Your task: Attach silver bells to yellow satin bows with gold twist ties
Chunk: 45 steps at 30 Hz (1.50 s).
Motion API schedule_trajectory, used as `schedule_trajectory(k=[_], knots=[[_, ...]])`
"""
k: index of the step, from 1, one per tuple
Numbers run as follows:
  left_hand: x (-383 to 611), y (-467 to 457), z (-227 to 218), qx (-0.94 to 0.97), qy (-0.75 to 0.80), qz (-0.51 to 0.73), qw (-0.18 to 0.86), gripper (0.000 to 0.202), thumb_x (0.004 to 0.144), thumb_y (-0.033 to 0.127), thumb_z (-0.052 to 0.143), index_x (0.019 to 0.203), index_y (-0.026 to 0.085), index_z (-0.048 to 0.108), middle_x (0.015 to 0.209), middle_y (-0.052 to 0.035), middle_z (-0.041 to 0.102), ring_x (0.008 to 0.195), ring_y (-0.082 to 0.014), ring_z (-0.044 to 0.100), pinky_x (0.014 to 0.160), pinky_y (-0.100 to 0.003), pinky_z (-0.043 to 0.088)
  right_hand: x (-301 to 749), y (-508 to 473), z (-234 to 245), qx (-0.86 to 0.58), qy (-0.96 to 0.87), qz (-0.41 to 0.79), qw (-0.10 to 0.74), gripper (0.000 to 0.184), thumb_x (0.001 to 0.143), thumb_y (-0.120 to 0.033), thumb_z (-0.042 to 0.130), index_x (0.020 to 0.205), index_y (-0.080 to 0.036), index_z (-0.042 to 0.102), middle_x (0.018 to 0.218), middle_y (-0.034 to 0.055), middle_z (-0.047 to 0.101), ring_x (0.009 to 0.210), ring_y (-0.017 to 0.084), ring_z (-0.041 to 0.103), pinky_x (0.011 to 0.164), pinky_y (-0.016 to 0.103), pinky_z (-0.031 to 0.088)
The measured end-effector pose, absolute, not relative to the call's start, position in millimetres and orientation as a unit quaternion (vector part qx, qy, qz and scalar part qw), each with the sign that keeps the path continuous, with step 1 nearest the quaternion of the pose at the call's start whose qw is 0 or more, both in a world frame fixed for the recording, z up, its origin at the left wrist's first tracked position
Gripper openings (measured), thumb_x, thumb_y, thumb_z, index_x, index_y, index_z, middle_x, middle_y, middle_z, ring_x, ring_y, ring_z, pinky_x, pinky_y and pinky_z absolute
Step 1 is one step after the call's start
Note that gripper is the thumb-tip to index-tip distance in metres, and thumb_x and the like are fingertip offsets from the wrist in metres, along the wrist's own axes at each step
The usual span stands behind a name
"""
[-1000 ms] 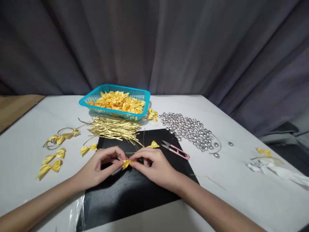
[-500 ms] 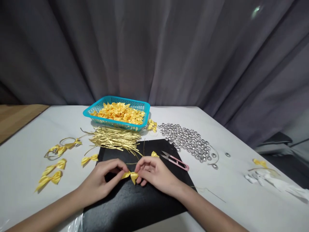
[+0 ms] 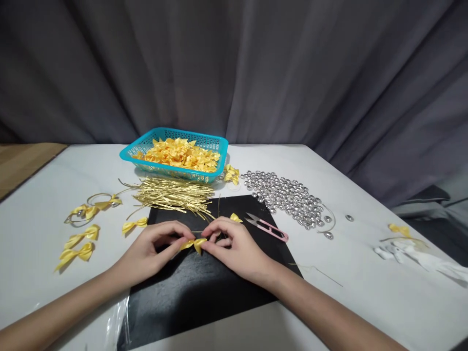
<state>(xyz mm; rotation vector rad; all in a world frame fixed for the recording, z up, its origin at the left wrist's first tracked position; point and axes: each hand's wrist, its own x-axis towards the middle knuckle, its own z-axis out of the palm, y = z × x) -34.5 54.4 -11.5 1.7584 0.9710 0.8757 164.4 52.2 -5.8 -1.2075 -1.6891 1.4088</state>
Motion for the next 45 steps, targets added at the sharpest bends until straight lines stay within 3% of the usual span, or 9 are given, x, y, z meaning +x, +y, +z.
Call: schedule_trajectory(k=[6,10,15,19,25,32,39,45], knots=[[-34,55,-8,0.698,0.408,0.358,0.468,0.011,0.082,0.018,0.053,0.08,0.014,0.063,0.076,-0.0034,0.066,0.068,-0.0115,0.062,0.062,-0.02,0.051,162,47,-6,-0.442,-0.651,0.515,0.34,0.02,0.078,-0.034,0.064,0.081,-0.014,0.063,0.087,0.0046,0.058,0.074,0.01,0.059,0.065,0.02,0.052],[-34,56,-9,0.712,0.419,0.362,0.433,0.008,0.079,0.018,0.057,0.079,0.014,0.064,0.075,-0.0034,0.067,0.067,-0.012,0.062,0.061,-0.021,0.051,160,47,-2,-0.473,-0.603,0.543,0.343,0.024,0.076,-0.038,0.066,0.079,-0.015,0.061,0.074,0.002,0.061,0.064,0.008,0.059,0.059,0.018,0.05],[-34,57,-12,0.732,0.42,0.368,0.389,0.007,0.08,0.02,0.061,0.076,0.015,0.065,0.072,-0.0025,0.067,0.063,-0.0117,0.062,0.057,-0.021,0.049,160,47,-1,-0.486,-0.599,0.533,0.348,0.027,0.075,-0.042,0.066,0.081,-0.016,0.062,0.075,0.003,0.064,0.068,0.012,0.062,0.061,0.021,0.051],[-36,55,-14,0.771,0.416,0.351,0.33,0.009,0.085,0.019,0.054,0.084,0.017,0.063,0.075,-0.0011,0.068,0.065,-0.0113,0.061,0.057,-0.021,0.046,161,46,-2,-0.481,-0.63,0.5,0.35,0.025,0.08,-0.039,0.061,0.092,-0.016,0.063,0.078,0.0049,0.066,0.071,0.013,0.064,0.063,0.023,0.052],[-36,52,-15,0.843,0.398,0.266,0.245,0.013,0.092,0.02,0.04,0.093,0.019,0.053,0.084,-0.0021,0.063,0.077,-0.0143,0.06,0.068,-0.026,0.046,164,49,1,-0.474,-0.635,0.523,0.315,0.026,0.081,-0.041,0.06,0.087,-0.016,0.063,0.078,0.005,0.066,0.072,0.013,0.063,0.064,0.023,0.051],[-34,53,-16,0.885,0.386,0.225,0.132,0.016,0.094,0.021,0.032,0.089,0.019,0.048,0.08,-0.002,0.059,0.073,-0.0166,0.058,0.061,-0.028,0.045,163,50,3,-0.469,-0.65,0.531,0.273,0.026,0.075,-0.039,0.066,0.082,-0.014,0.066,0.079,0.005,0.065,0.07,0.012,0.06,0.061,0.021,0.05],[-32,52,-16,0.886,0.382,0.245,0.1,0.017,0.094,0.02,0.031,0.089,0.019,0.047,0.077,-0.0016,0.059,0.071,-0.0159,0.058,0.058,-0.027,0.044,163,48,-1,-0.494,-0.649,0.493,0.305,0.018,0.073,-0.033,0.069,0.075,-0.015,0.069,0.076,0.0044,0.066,0.065,0.011,0.06,0.057,0.02,0.05],[-34,51,-15,0.885,0.365,0.274,0.096,0.016,0.093,0.016,0.032,0.088,0.02,0.046,0.076,-0.0009,0.06,0.068,-0.0143,0.059,0.058,-0.025,0.044,164,49,5,-0.46,-0.56,0.613,0.314,0.026,0.075,-0.036,0.067,0.088,-0.015,0.06,0.072,0.0017,0.064,0.064,0.01,0.061,0.059,0.02,0.052]])
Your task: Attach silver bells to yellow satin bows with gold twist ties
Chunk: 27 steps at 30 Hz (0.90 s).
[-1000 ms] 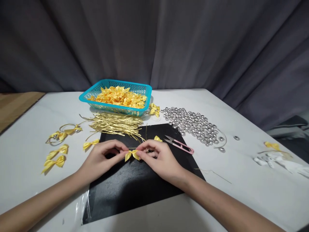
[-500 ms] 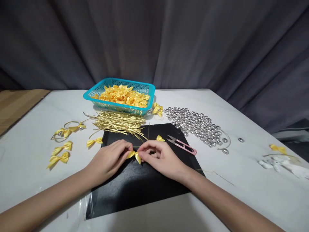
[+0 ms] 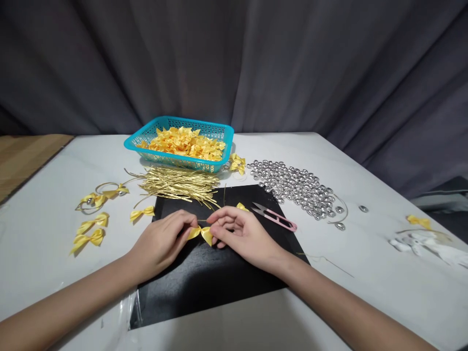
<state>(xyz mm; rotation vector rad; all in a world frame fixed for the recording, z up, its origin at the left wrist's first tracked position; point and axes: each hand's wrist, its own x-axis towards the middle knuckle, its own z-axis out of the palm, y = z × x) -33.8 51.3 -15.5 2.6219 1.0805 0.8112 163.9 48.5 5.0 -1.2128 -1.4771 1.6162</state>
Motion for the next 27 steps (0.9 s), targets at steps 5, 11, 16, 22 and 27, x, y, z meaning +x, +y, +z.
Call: schedule_trajectory(k=[5,11,16,22,27], knots=[[-35,51,-14,0.887,0.347,0.289,0.094,0.015,0.092,0.014,0.033,0.088,0.02,0.047,0.076,-0.0006,0.061,0.066,-0.0133,0.058,0.057,-0.024,0.044,166,47,11,-0.424,-0.531,0.674,0.289,0.022,0.078,-0.035,0.065,0.082,-0.014,0.059,0.072,0.0015,0.063,0.067,0.009,0.061,0.061,0.019,0.051],[-34,49,-13,0.885,0.345,0.299,0.087,0.019,0.092,0.014,0.031,0.085,0.02,0.048,0.072,0.0001,0.06,0.064,-0.012,0.058,0.055,-0.022,0.043,162,48,8,-0.456,-0.581,0.598,0.313,0.024,0.071,-0.035,0.071,0.078,-0.015,0.061,0.068,0.0004,0.061,0.061,0.008,0.057,0.058,0.019,0.048],[-34,49,-14,0.883,0.336,0.321,0.063,0.018,0.091,0.013,0.033,0.085,0.02,0.048,0.071,0.0,0.061,0.062,-0.0117,0.057,0.054,-0.021,0.042,161,49,8,-0.463,-0.556,0.617,0.308,0.029,0.067,-0.038,0.074,0.08,-0.014,0.064,0.068,0.0016,0.064,0.061,0.009,0.059,0.059,0.021,0.049],[-37,50,-17,0.884,0.324,0.337,0.027,0.016,0.09,0.01,0.036,0.087,0.02,0.049,0.074,-0.0004,0.064,0.064,-0.0119,0.059,0.056,-0.022,0.042,163,46,7,-0.449,-0.534,0.653,0.294,0.028,0.07,-0.037,0.072,0.082,-0.014,0.061,0.065,0.0003,0.063,0.06,0.008,0.06,0.06,0.02,0.05],[-37,51,-15,0.884,0.333,0.327,0.022,0.015,0.089,0.01,0.039,0.085,0.018,0.051,0.072,-0.0002,0.064,0.063,-0.0119,0.059,0.054,-0.021,0.041,162,38,7,-0.463,-0.649,0.484,0.362,0.018,0.079,-0.03,0.063,0.089,-0.017,0.06,0.083,0.0044,0.064,0.072,0.011,0.062,0.063,0.022,0.052]])
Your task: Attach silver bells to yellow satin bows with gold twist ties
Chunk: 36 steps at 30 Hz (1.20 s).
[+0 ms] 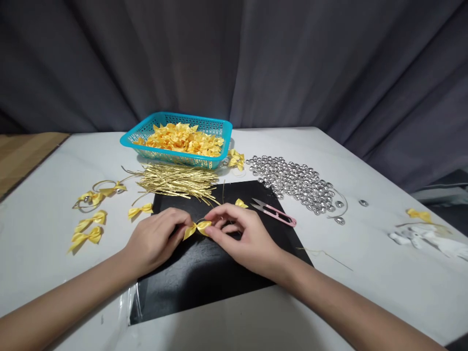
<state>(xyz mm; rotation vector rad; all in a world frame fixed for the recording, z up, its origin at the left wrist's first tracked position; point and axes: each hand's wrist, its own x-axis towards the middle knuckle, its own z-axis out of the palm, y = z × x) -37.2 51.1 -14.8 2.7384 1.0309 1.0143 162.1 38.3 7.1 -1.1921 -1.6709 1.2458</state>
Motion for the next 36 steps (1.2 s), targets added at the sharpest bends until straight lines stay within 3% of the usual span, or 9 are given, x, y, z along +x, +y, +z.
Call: schedule_trajectory(k=[5,10,15,21,28,36], knots=[[-37,49,-13,0.885,0.32,0.337,0.001,0.016,0.09,0.013,0.04,0.083,0.019,0.053,0.067,0.0013,0.065,0.059,-0.0107,0.058,0.053,-0.021,0.04,162,36,8,-0.429,-0.733,0.371,0.375,0.005,0.081,-0.021,0.059,0.081,-0.018,0.062,0.081,0.0045,0.065,0.075,0.012,0.062,0.07,0.022,0.053],[-36,49,-13,0.882,0.294,0.367,-0.036,0.017,0.092,0.015,0.039,0.081,0.018,0.052,0.065,0.0014,0.065,0.054,-0.0102,0.056,0.051,-0.02,0.04,161,39,10,-0.452,-0.66,0.507,0.32,0.014,0.077,-0.029,0.064,0.081,-0.015,0.066,0.084,0.0051,0.066,0.073,0.012,0.062,0.062,0.019,0.052],[-36,48,-14,0.884,0.286,0.366,-0.054,0.014,0.09,0.013,0.043,0.081,0.018,0.052,0.066,0.0011,0.065,0.055,-0.0112,0.055,0.051,-0.021,0.04,160,40,12,-0.462,-0.604,0.579,0.294,0.018,0.071,-0.03,0.071,0.075,-0.013,0.065,0.076,0.0022,0.063,0.058,0.006,0.053,0.047,0.013,0.041],[-36,50,-14,0.884,0.312,0.347,-0.036,0.015,0.091,0.014,0.04,0.082,0.018,0.052,0.067,0.0012,0.065,0.056,-0.0113,0.056,0.052,-0.021,0.04,161,40,9,-0.464,-0.653,0.518,0.301,0.013,0.081,-0.027,0.06,0.078,-0.014,0.06,0.079,0.0028,0.061,0.069,0.009,0.057,0.059,0.016,0.046],[-35,52,-13,0.91,0.339,0.234,0.042,0.015,0.092,0.018,0.035,0.085,0.019,0.049,0.073,-0.0004,0.062,0.064,-0.0148,0.058,0.055,-0.025,0.042,167,49,11,-0.442,-0.743,0.446,0.23,0.013,0.09,-0.024,0.046,0.082,-0.014,0.052,0.08,0.0031,0.058,0.068,0.009,0.056,0.057,0.018,0.043],[-33,53,-12,0.92,0.342,0.182,0.064,0.019,0.093,0.019,0.03,0.087,0.017,0.048,0.078,-0.0038,0.06,0.07,-0.0188,0.057,0.058,-0.029,0.042,174,51,16,-0.427,-0.809,0.358,0.186,0.013,0.089,-0.016,0.043,0.08,-0.015,0.052,0.076,0.0022,0.056,0.065,0.009,0.05,0.054,0.019,0.037]])
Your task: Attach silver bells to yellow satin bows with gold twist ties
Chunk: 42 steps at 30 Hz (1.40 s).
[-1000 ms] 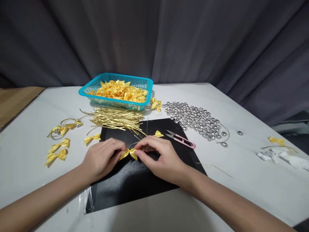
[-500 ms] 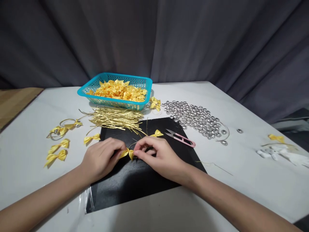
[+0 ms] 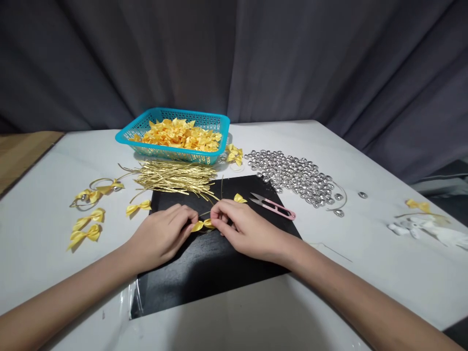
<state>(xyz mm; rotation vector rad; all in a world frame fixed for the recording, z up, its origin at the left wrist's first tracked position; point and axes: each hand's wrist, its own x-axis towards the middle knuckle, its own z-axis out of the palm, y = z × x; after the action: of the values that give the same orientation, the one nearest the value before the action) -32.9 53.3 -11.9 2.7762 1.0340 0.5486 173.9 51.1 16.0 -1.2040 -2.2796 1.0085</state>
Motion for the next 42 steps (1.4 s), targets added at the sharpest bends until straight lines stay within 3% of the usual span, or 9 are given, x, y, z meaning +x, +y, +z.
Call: schedule_trajectory(k=[4,7,9,12,17,26,36,42], knots=[[-35,55,-12,0.903,0.368,0.184,0.122,0.017,0.093,0.02,0.031,0.089,0.018,0.047,0.08,-0.0038,0.06,0.073,-0.0192,0.057,0.061,-0.031,0.042,170,51,6,-0.464,-0.757,0.393,0.241,0.012,0.086,-0.024,0.049,0.081,-0.016,0.055,0.073,0.0016,0.055,0.059,0.009,0.049,0.049,0.019,0.037],[-35,53,-12,0.854,0.418,0.226,0.211,0.013,0.093,0.023,0.035,0.09,0.019,0.047,0.081,-0.0015,0.059,0.073,-0.0161,0.056,0.064,-0.028,0.042,162,46,0,-0.536,-0.631,0.424,0.366,0.021,0.078,-0.037,0.06,0.078,-0.016,0.056,0.064,-0.0009,0.052,0.051,0.009,0.046,0.043,0.02,0.034],[-33,49,-11,0.809,0.45,0.268,0.266,0.01,0.093,0.024,0.038,0.09,0.02,0.047,0.081,0.0001,0.058,0.072,-0.0136,0.055,0.065,-0.026,0.041,156,39,1,-0.568,-0.571,0.418,0.42,0.027,0.072,-0.041,0.064,0.067,-0.016,0.055,0.057,-0.0022,0.049,0.045,0.007,0.041,0.04,0.02,0.031],[-28,41,-10,0.771,0.472,0.309,0.297,0.009,0.092,0.024,0.04,0.089,0.02,0.047,0.08,0.001,0.057,0.07,-0.0121,0.054,0.065,-0.024,0.041,146,29,6,-0.592,-0.531,0.47,0.383,0.034,0.071,-0.043,0.063,0.053,-0.015,0.054,0.045,-0.0037,0.044,0.038,0.004,0.036,0.038,0.02,0.026],[-21,30,-10,0.8,0.455,0.311,0.238,0.005,0.091,0.022,0.042,0.09,0.021,0.047,0.077,0.0012,0.059,0.069,-0.0133,0.057,0.062,-0.025,0.042,137,21,8,-0.589,-0.425,0.599,0.336,0.031,0.066,-0.044,0.068,0.066,-0.014,0.06,0.036,-0.0077,0.043,0.033,0.004,0.036,0.036,0.017,0.031],[-20,32,-10,0.848,0.429,0.265,0.161,0.009,0.091,0.02,0.037,0.087,0.02,0.045,0.075,-0.0007,0.06,0.067,-0.0158,0.059,0.059,-0.027,0.043,136,17,2,-0.552,-0.367,0.668,0.339,0.023,0.069,-0.036,0.068,0.07,-0.016,0.056,0.036,-0.0091,0.042,0.033,0.004,0.033,0.032,0.015,0.036],[-18,33,-10,0.807,0.484,0.243,0.237,0.012,0.093,0.024,0.032,0.086,0.021,0.042,0.075,-0.0001,0.058,0.069,-0.017,0.059,0.06,-0.029,0.042,144,29,2,-0.554,-0.434,0.642,0.302,0.018,0.067,-0.02,0.066,0.058,-0.016,0.05,0.038,-0.009,0.043,0.034,0.003,0.039,0.036,0.014,0.039],[-20,37,-12,0.768,0.488,0.273,0.312,0.011,0.093,0.025,0.036,0.087,0.021,0.044,0.076,0.0004,0.056,0.07,-0.0154,0.055,0.062,-0.028,0.04,147,34,-2,-0.548,-0.464,0.632,0.29,0.018,0.066,-0.026,0.07,0.063,-0.014,0.056,0.04,-0.0071,0.048,0.035,0.004,0.043,0.039,0.016,0.038]])
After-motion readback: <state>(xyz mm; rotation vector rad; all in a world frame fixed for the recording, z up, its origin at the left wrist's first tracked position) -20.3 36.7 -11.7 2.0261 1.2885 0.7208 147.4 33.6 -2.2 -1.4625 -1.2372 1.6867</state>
